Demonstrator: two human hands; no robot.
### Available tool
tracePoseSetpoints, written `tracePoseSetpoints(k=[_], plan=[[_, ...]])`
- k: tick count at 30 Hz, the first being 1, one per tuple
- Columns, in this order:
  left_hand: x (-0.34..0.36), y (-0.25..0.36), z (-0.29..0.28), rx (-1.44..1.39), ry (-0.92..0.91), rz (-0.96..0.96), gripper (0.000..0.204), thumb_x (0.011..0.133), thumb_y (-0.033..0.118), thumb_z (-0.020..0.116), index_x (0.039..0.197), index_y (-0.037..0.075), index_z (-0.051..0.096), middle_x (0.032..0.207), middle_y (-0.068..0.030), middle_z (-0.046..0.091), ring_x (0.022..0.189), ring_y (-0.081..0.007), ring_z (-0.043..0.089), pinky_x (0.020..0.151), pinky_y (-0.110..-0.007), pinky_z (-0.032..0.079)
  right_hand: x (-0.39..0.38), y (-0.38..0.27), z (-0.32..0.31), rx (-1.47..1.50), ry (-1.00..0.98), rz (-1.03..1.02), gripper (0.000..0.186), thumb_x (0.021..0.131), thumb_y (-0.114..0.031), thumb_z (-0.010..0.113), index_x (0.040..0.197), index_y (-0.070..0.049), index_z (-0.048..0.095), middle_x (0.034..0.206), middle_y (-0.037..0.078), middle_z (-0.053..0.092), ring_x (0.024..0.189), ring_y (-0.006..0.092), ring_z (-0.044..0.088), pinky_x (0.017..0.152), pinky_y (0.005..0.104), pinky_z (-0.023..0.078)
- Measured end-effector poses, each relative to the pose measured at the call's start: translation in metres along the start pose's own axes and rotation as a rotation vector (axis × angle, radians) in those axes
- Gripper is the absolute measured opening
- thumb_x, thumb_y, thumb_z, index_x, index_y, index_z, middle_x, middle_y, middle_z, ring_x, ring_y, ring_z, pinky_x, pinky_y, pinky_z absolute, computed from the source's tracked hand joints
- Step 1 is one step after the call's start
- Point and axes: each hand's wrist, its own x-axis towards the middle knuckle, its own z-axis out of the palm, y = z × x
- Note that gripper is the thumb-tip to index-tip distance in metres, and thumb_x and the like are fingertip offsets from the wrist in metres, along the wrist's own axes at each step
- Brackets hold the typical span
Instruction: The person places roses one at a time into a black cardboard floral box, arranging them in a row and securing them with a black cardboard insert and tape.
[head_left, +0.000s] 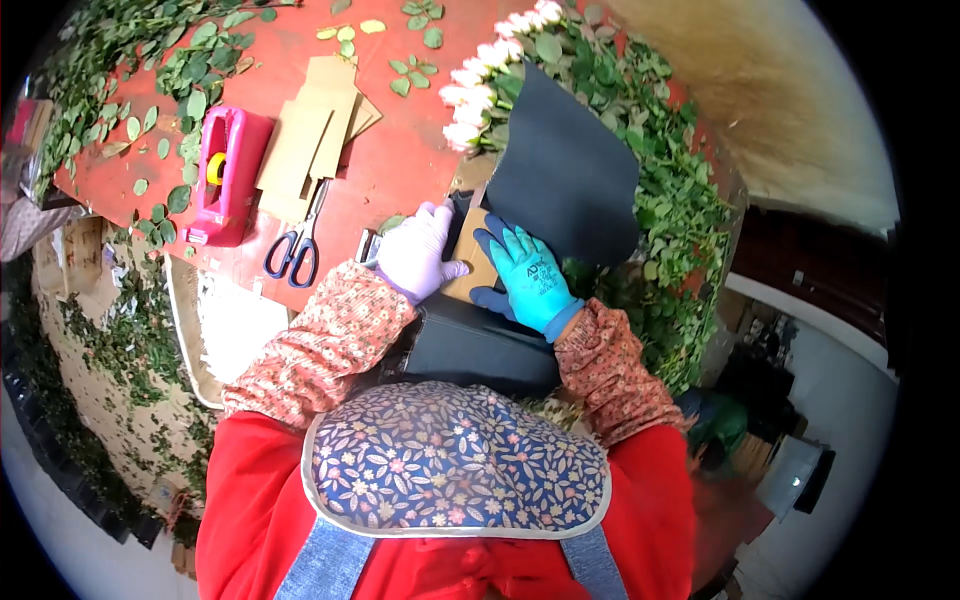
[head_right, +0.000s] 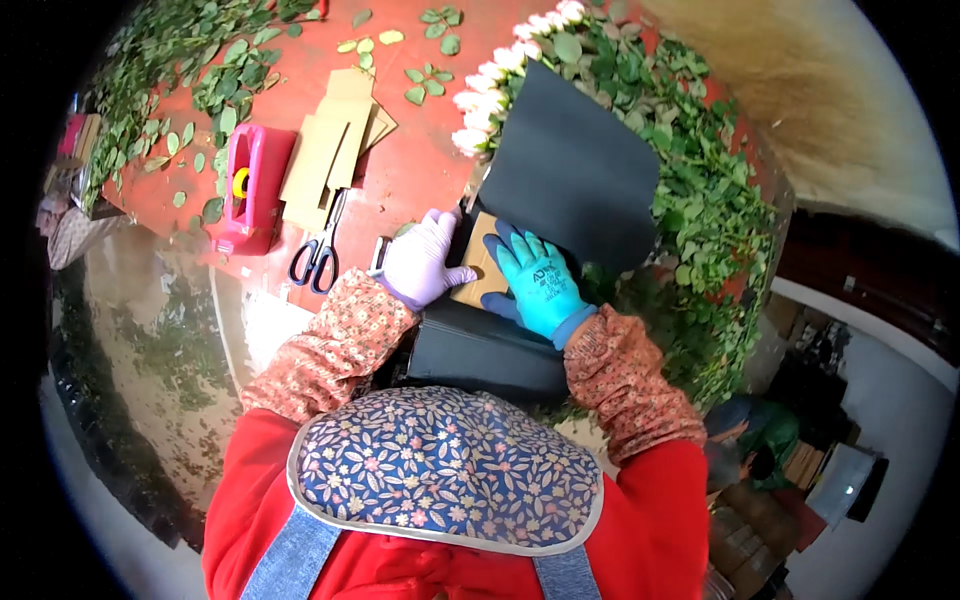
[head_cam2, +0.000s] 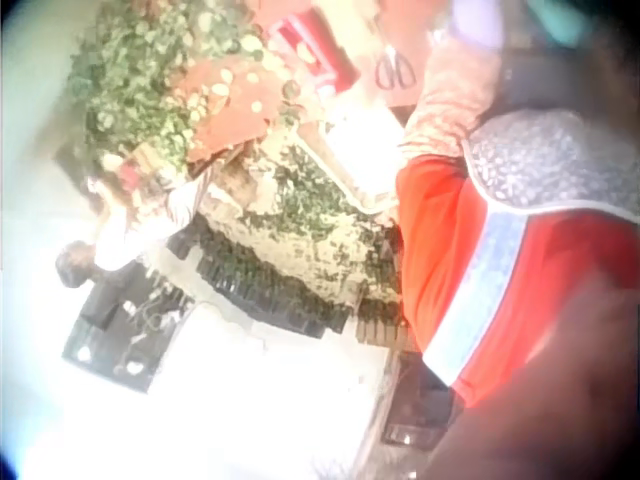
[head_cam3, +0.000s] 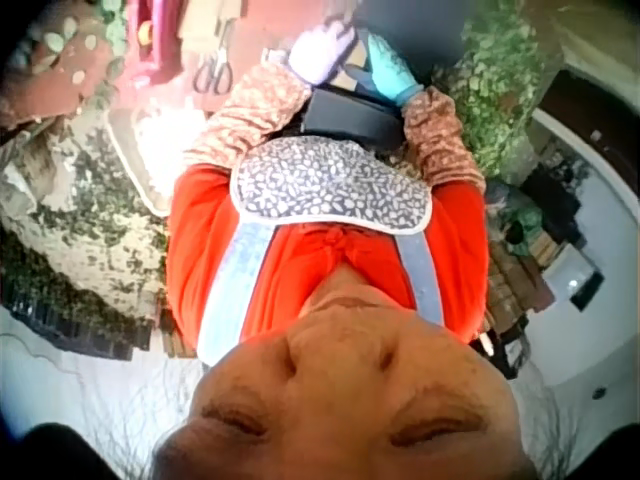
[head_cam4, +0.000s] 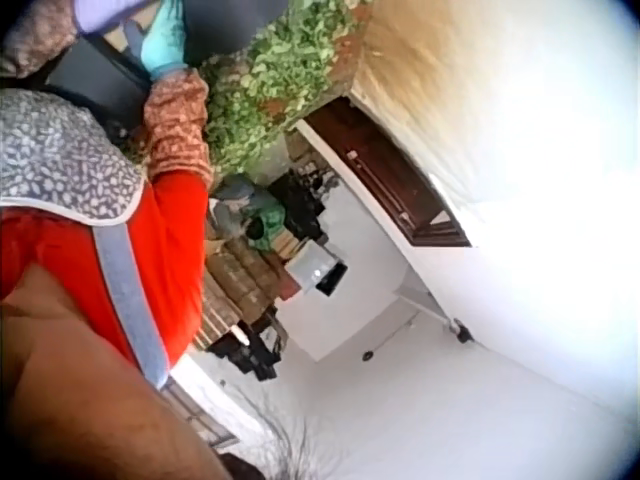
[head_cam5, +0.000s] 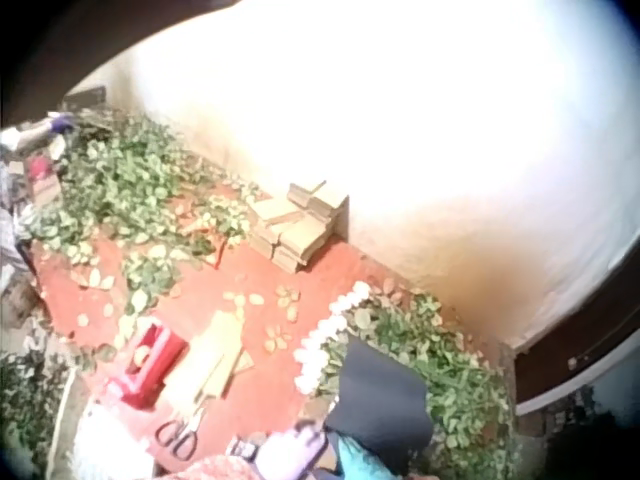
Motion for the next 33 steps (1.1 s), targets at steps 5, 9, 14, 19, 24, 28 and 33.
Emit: tracePoseSetpoints(k=[5,9,14,19,24,28,33], plan=[[0.014,0.013,0.001,0.178,-0.080,0.023,0.081,0.066,0.034,0.086,0.134,0.009,0.049,0.105,-0.0137,0.052,0.092,-0.0322,0.061,0.076,-0.044,0.051,0.007,0.008,-0.002,0.301,0.175,0.071,0.085,0.083,-0.032,0.075,0.150,0.000,0.032,0.144,0.027,0.043,0.131,0.0416,0.045,0.109,0.0465,0.039],[0.015,0.010,0.004,0.258,0.103,0.247,0.078,0.064,0.023,0.083,0.135,0.013,0.052,0.111,-0.0122,0.053,0.092,-0.0295,0.061,0.074,-0.045,0.050,0.019,0.005,-0.014,0.308,0.178,0.027,0.082,0.084,-0.033,0.075,0.146,0.001,0.035,0.138,0.028,0.046,0.126,0.0425,0.048,0.107,0.0471,0.040],[0.129,0.021,0.075,0.528,0.739,-0.480,0.019,0.078,0.021,0.064,0.092,0.009,0.067,0.080,-0.0152,0.064,0.064,-0.0255,0.062,0.053,-0.042,0.049,0.010,0.002,-0.014,0.662,0.159,0.155,0.065,0.089,-0.023,0.071,0.143,-0.002,0.042,0.139,0.016,0.051,0.126,0.0300,0.051,0.106,0.0417,0.043],[0.101,0.028,0.090,0.194,0.259,0.118,0.018,0.092,0.021,0.053,0.090,0.008,0.065,0.086,-0.0175,0.065,0.074,-0.0329,0.065,0.065,-0.048,0.051,-0.010,0.040,0.013,0.213,-0.020,0.201,0.084,0.088,-0.022,0.072,0.154,0.001,0.025,0.155,0.023,0.036,0.140,0.0345,0.039,0.113,0.0424,0.036],[0.086,0.029,0.072,0.147,0.341,0.106,0.024,0.083,0.022,0.062,0.101,0.006,0.061,0.097,-0.0201,0.060,0.083,-0.0354,0.063,0.072,-0.048,0.051,-0.005,0.042,0.017,0.229,-0.074,0.240,0.074,0.094,-0.010,0.060,0.156,-0.002,0.022,0.158,0.019,0.032,0.142,0.0326,0.037,0.116,0.0408,0.032],[0.075,0.039,0.067,0.098,0.333,0.192,0.040,0.076,0.022,0.069,0.110,0.004,0.058,0.107,-0.0222,0.057,0.090,-0.0374,0.062,0.077,-0.048,0.051,-0.013,0.058,0.025,0.341,-0.003,0.348,0.061,0.101,-0.014,0.048,0.156,-0.003,0.023,0.157,0.017,0.036,0.140,0.0293,0.039,0.115,0.0405,0.033],[0.036,-0.005,0.081,0.086,0.145,0.379,0.063,0.067,0.023,0.078,0.122,0.002,0.054,0.119,-0.0248,0.052,0.099,-0.0398,0.060,0.083,-0.048,0.052,0.012,0.031,0.004,0.354,0.007,0.116,0.034,0.097,-0.019,0.052,0.126,-0.003,0.058,0.122,0.015,0.064,0.103,0.0298,0.063,0.092,0.0418,0.051]])
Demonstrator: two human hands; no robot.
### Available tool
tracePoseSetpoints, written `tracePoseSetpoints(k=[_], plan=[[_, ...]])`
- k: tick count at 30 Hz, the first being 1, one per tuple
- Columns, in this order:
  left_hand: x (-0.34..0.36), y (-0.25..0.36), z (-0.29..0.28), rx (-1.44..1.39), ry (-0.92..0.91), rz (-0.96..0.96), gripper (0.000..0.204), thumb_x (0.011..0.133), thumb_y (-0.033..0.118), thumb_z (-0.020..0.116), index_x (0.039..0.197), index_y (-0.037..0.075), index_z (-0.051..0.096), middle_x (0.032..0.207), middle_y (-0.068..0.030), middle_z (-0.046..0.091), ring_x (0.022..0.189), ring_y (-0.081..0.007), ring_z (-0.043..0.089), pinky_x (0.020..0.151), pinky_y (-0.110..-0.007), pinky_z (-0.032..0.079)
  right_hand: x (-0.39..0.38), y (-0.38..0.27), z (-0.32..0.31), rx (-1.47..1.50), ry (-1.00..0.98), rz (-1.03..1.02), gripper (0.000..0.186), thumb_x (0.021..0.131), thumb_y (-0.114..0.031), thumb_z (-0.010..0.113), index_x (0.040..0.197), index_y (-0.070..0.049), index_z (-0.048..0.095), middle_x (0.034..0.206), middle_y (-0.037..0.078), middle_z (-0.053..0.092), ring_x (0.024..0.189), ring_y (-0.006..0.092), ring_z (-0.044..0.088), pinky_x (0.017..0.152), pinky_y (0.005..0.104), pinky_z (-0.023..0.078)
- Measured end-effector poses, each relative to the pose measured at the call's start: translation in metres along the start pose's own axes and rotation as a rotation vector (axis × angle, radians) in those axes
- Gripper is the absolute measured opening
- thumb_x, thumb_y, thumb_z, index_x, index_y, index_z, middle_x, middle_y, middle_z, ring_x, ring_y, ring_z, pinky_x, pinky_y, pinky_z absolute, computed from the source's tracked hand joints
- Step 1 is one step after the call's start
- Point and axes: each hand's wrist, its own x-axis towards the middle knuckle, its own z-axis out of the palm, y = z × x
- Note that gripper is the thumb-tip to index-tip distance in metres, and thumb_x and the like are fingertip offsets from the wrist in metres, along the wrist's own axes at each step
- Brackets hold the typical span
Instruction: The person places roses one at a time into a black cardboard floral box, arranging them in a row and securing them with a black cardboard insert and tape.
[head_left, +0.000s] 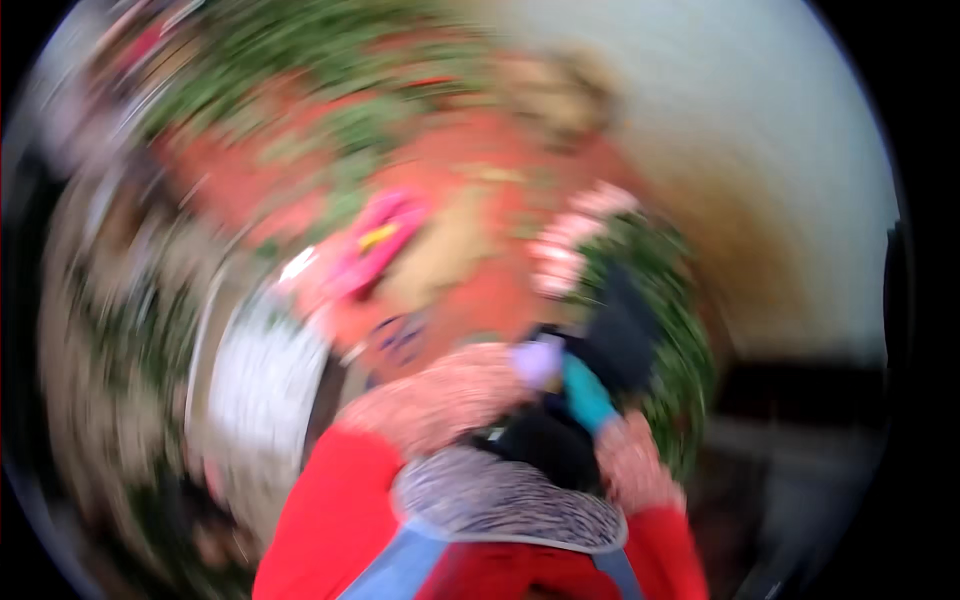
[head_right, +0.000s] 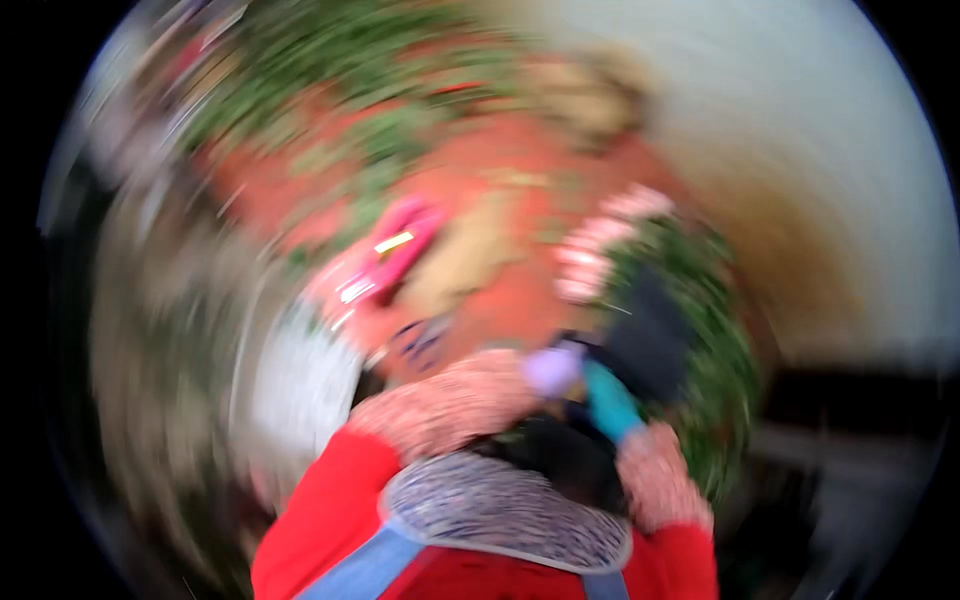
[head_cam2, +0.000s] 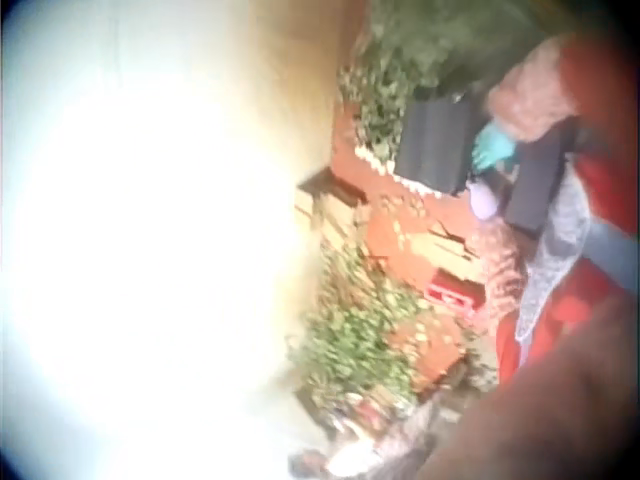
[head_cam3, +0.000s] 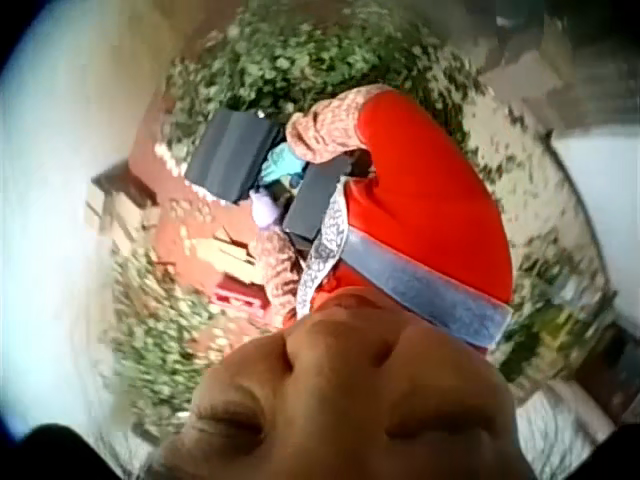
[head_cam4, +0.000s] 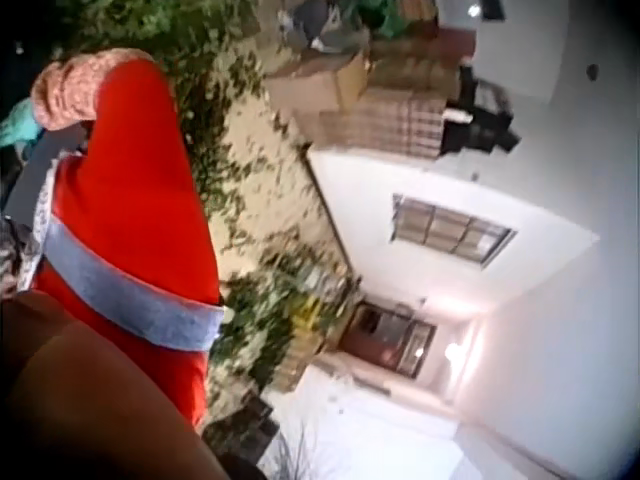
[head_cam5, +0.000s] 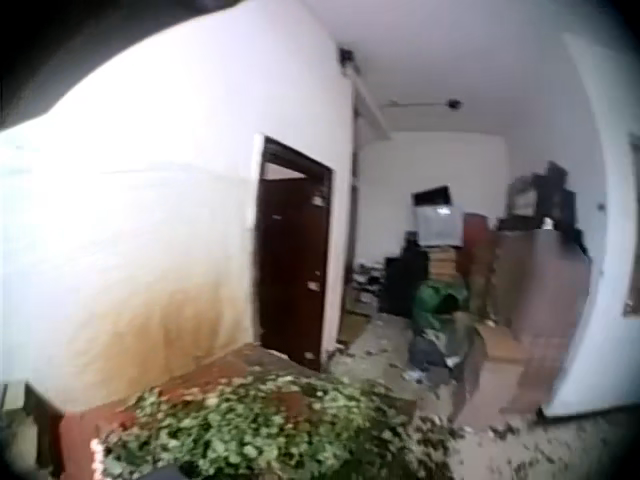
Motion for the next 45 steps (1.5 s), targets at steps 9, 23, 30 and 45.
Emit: tracePoseSetpoints(k=[9,23,30,45], plan=[[0.044,0.009,-0.074,0.119,-0.555,0.147,0.088,0.060,0.036,0.088,0.130,-0.004,0.052,0.135,-0.0277,0.048,0.108,-0.0403,0.061,0.087,-0.046,0.053,-0.008,0.045,0.027,-0.288,0.184,-0.240,0.095,0.077,-0.060,0.068,0.152,-0.009,0.036,0.155,0.014,0.039,0.139,0.0356,0.041,0.112,0.0486,0.033],[0.046,0.037,-0.044,0.298,-0.529,0.273,0.057,0.074,0.037,0.072,0.111,-0.002,0.056,0.091,-0.0167,0.049,0.068,-0.0329,0.057,0.062,-0.042,0.046,-0.008,0.046,-0.002,-0.079,0.343,-0.398,0.065,0.084,-0.036,0.071,0.138,-0.005,0.053,0.131,0.017,0.061,0.116,0.0283,0.059,0.098,0.0420,0.047],[0.018,0.025,-0.036,0.282,-0.119,0.092,0.030,0.085,0.028,0.060,0.101,0.003,0.056,0.059,-0.0106,0.047,0.045,-0.0295,0.051,0.044,-0.045,0.039,-0.066,-0.033,-0.041,0.569,-0.154,-0.316,0.055,0.086,-0.026,0.072,0.135,-0.005,0.057,0.122,0.018,0.067,0.109,0.0262,0.063,0.095,0.0403,0.050],[0.015,0.025,0.052,0.359,0.051,-0.131,0.026,0.097,0.017,0.044,0.108,-0.003,0.054,0.057,-0.0173,0.059,0.043,-0.0357,0.056,0.040,-0.050,0.038,-0.106,-0.076,-0.012,-0.147,0.089,-0.124,0.032,0.083,-0.019,0.075,0.109,-0.003,0.069,0.092,0.017,0.071,0.080,0.0358,0.069,0.071,0.0434,0.055]])
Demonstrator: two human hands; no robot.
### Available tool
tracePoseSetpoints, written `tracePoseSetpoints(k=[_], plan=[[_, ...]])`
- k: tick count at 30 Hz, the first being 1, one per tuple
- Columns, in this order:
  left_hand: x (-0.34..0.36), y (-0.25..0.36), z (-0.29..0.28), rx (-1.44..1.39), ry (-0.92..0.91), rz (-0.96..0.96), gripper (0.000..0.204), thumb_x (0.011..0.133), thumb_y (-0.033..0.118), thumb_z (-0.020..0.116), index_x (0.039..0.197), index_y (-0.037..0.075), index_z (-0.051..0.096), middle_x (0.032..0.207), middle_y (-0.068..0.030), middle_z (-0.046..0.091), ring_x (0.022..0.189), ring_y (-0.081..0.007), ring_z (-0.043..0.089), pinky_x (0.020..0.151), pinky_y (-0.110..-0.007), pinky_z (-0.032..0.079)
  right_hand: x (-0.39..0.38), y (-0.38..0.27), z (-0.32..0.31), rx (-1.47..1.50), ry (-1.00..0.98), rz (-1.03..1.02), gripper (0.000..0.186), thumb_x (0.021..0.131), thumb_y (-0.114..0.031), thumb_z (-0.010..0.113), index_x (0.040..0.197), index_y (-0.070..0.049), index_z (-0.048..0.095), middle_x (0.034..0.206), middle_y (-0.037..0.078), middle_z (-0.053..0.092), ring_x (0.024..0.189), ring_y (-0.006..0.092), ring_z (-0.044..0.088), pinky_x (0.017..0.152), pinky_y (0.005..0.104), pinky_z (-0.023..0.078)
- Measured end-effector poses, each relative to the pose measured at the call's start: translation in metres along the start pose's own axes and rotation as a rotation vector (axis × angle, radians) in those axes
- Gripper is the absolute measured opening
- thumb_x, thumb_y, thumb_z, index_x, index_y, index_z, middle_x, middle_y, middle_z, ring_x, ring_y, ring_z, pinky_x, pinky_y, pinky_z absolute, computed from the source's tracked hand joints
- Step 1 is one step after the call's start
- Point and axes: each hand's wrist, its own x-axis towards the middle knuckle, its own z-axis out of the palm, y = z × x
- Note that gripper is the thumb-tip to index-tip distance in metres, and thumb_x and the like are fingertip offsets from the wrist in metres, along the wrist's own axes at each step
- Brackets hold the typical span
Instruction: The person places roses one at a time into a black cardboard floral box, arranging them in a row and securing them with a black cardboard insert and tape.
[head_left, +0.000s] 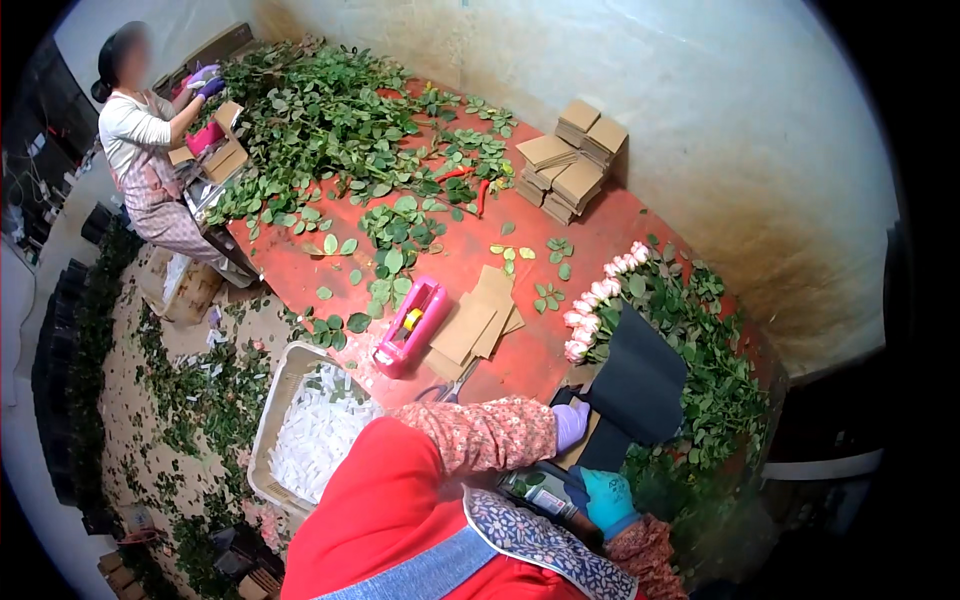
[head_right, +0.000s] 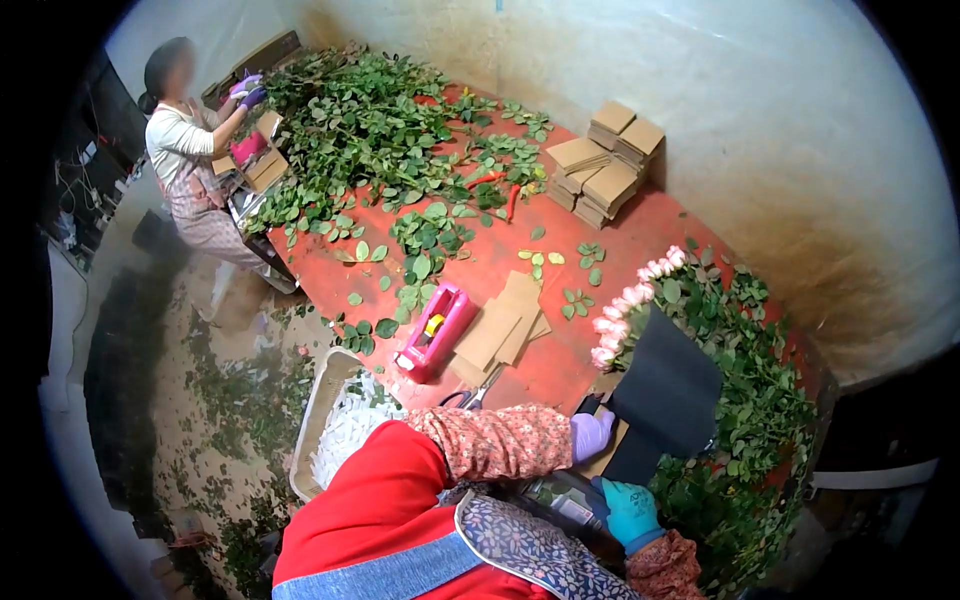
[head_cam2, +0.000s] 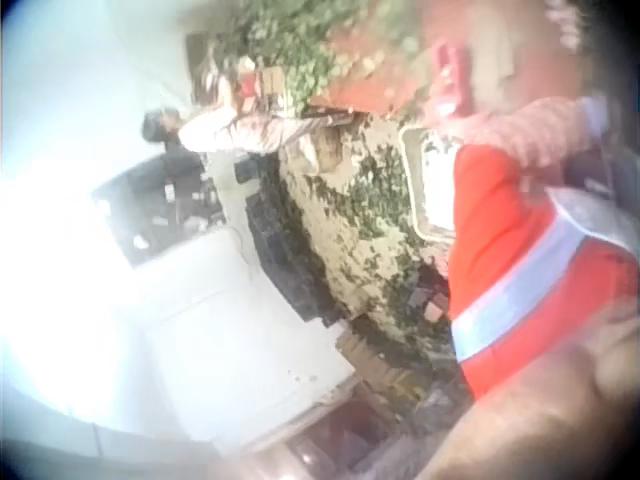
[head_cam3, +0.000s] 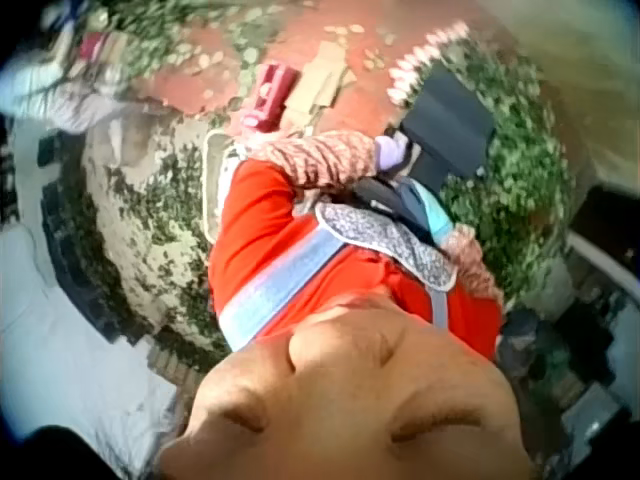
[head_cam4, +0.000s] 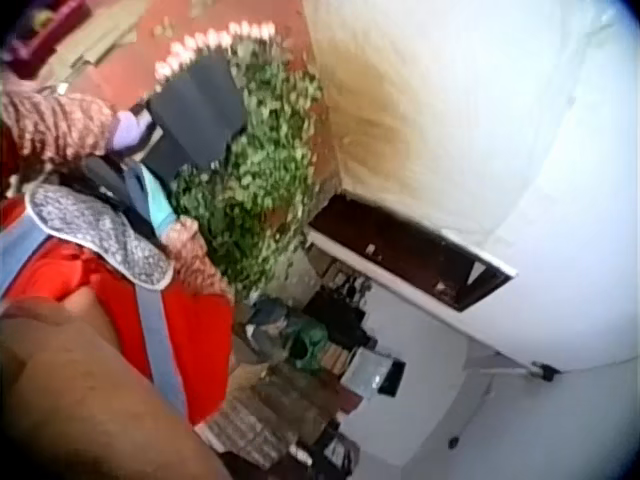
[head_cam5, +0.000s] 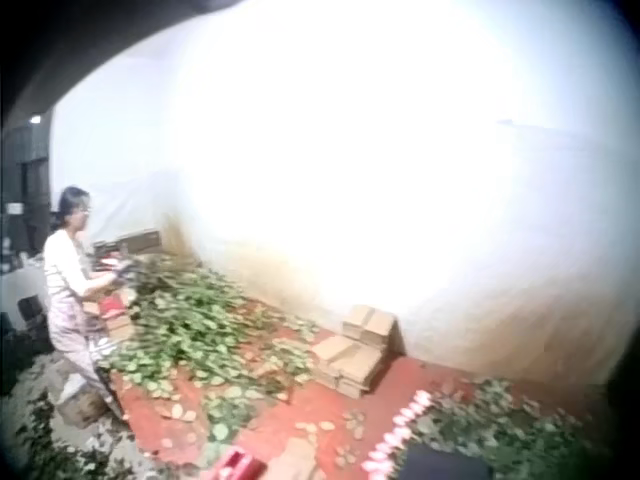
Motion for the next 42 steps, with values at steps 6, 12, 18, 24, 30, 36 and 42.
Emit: tracePoseSetpoints(k=[6,12,18,24,30,36,42], plan=[[-0.003,-0.009,-0.006,-0.071,0.001,0.025,0.028,0.094,0.018,0.047,0.113,-0.001,0.053,0.051,-0.0153,0.055,0.042,-0.0334,0.055,0.039,-0.050,0.037,0.005,-0.014,-0.021,0.121,-0.079,0.076,0.045,0.086,-0.026,0.073,0.123,-0.002,0.062,0.096,0.021,0.070,0.085,0.0381,0.069,0.075,0.0434,0.055],[-0.009,-0.031,-0.003,0.090,-0.011,-0.057,0.024,0.097,0.028,0.049,0.110,0.010,0.057,0.051,-0.0111,0.055,0.041,-0.0299,0.054,0.038,-0.048,0.036,0.017,0.030,0.001,0.854,-0.140,0.039,0.035,0.098,-0.016,0.057,0.130,-0.003,0.059,0.108,0.013,0.070,0.096,0.0221,0.067,0.089,0.0373,0.051],[-0.001,-0.058,-0.050,0.018,-0.385,0.073,0.031,0.092,0.030,0.053,0.110,0.005,0.052,0.069,-0.0129,0.064,0.059,-0.0306,0.062,0.048,-0.046,0.045,0.034,0.063,-0.019,0.671,-0.068,-0.195,0.031,0.097,-0.027,0.057,0.119,-0.006,0.062,0.109,0.016,0.068,0.096,0.0316,0.066,0.085,0.0411,0.050],[0.045,0.008,-0.163,-0.045,-0.246,0.368,0.023,0.072,0.026,0.071,0.090,0.012,0.068,0.087,-0.0082,0.061,0.083,-0.0274,0.060,0.070,-0.041,0.049,0.052,0.104,-0.017,0.739,0.288,-0.202,0.027,0.090,-0.025,0.064,0.109,-0.007,0.065,0.102,0.017,0.067,0.088,0.0379,0.065,0.075,0.0454,0.051],[0.017,-0.030,-0.118,-0.017,-0.193,0.351,0.022,0.079,0.020,0.069,0.098,0.010,0.066,0.094,-0.0087,0.063,0.086,-0.0272,0.062,0.073,-0.040,0.052,0.053,0.144,-0.106,0.661,0.361,-0.251,0.031,0.086,-0.017,0.065,0.113,-0.004,0.063,0.107,0.018,0.067,0.094,0.0346,0.066,0.083,0.0444,0.052],[0.021,-0.026,-0.123,0.052,-0.230,0.380,0.032,0.088,0.019,0.061,0.117,0.007,0.058,0.112,-0.0108,0.059,0.103,-0.0251,0.059,0.089,-0.038,0.050,0.054,0.219,-0.164,-0.420,0.247,0.333,0.090,0.073,-0.030,0.077,0.149,-0.008,0.035,0.153,0.016,0.038,0.142,0.0356,0.034,0.116,0.0528,0.023],[-0.004,-0.052,-0.092,0.116,-0.410,0.355,0.037,0.104,0.023,0.038,0.136,0.004,0.044,0.130,-0.0108,0.051,0.121,-0.0225,0.050,0.108,-0.037,0.041,0.099,0.250,-0.094,-0.656,-0.036,0.146,0.087,0.081,-0.015,0.063,0.157,-0.011,0.020,0.158,0.015,0.031,0.146,0.0343,0.029,0.119,0.0544,0.018]])
